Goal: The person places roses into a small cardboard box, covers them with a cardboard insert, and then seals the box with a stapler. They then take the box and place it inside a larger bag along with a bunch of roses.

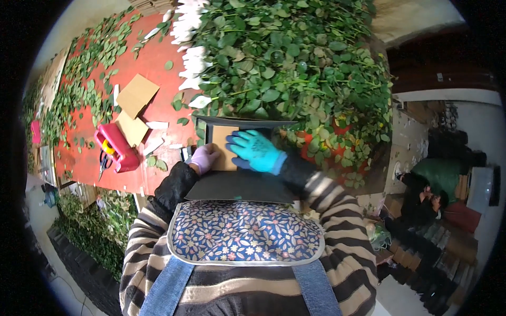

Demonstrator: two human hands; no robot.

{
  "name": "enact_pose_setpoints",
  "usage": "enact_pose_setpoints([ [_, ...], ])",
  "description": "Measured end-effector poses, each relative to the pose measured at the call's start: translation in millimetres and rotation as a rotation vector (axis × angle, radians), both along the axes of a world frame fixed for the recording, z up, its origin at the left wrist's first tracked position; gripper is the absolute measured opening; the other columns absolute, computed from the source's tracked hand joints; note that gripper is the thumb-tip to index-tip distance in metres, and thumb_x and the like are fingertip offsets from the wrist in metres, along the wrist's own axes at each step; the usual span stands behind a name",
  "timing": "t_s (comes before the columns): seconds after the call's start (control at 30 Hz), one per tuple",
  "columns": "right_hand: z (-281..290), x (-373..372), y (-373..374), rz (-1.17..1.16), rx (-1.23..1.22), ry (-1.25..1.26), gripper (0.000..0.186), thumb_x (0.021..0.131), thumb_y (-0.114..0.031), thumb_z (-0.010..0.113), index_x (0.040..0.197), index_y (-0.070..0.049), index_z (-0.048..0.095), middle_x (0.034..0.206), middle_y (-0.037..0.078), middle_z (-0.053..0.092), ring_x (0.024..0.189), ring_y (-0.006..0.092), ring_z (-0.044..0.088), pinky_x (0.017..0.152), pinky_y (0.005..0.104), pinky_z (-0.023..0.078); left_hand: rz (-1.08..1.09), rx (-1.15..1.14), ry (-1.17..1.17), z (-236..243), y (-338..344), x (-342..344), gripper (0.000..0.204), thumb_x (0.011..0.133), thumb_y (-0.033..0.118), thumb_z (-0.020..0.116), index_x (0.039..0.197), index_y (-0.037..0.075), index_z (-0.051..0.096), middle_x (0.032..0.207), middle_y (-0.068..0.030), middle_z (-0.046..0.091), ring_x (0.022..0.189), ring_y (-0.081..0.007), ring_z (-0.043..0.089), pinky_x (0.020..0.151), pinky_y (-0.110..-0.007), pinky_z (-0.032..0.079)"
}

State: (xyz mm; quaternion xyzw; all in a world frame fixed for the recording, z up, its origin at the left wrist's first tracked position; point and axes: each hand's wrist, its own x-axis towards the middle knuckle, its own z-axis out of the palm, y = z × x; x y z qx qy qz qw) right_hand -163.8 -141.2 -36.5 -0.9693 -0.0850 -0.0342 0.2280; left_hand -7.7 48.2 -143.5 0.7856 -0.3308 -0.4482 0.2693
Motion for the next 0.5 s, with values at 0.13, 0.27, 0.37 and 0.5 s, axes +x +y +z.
enact_pose_setpoints([
  [0.13, -27, -4, 4, -0.032, 0.052, 0.056, 0.049, 0.088, -0.030, 0.065, 0.130, -0.006, 0.058, 0.142, 0.012, 0.051, 0.134, 0.0294, 0.044, 0.109, 0.0454, 0.034, -0.194, 0.209, -0.256, 50, -8, 3, 0.042, 0.089, 0.038, 0.065, 0.103, -0.002, 0.062, 0.092, -0.0253, 0.068, 0.089, -0.0419, 0.066, 0.076, -0.047, 0.052],
  [0.27, -23, -5, 6, -0.023, 0.030, 0.071, 0.049, 0.089, -0.030, 0.064, 0.132, -0.006, 0.057, 0.144, 0.013, 0.050, 0.134, 0.0298, 0.044, 0.109, 0.0455, 0.034, -0.384, 0.247, -0.487, 91, -16, 5, 0.039, 0.085, 0.035, 0.069, 0.103, 0.002, 0.060, 0.088, -0.0214, 0.068, 0.085, -0.0363, 0.067, 0.072, -0.046, 0.053],
  [0.37, -11, -21, 2, -0.025, 0.075, 0.263, 0.049, 0.091, -0.030, 0.062, 0.134, -0.007, 0.056, 0.148, 0.014, 0.045, 0.138, 0.0332, 0.040, 0.111, 0.0461, 0.032, -0.361, 0.016, -0.521, 97, -27, 1, 0.028, 0.097, 0.029, 0.053, 0.112, 0.006, 0.053, 0.088, -0.0204, 0.063, 0.074, -0.0364, 0.065, 0.060, -0.048, 0.052],
  [0.5, 177, 21, -48, 0.372, 0.627, 0.314, 0.030, 0.092, -0.029, 0.064, 0.110, -0.005, 0.072, 0.083, 0.013, 0.072, 0.073, 0.0270, 0.070, 0.069, 0.0339, 0.055, -0.275, 0.041, -0.575, 73, -6, -2, 0.030, 0.096, 0.030, 0.055, 0.115, 0.007, 0.051, 0.091, -0.0206, 0.062, 0.074, -0.0381, 0.064, 0.065, -0.049, 0.051],
])
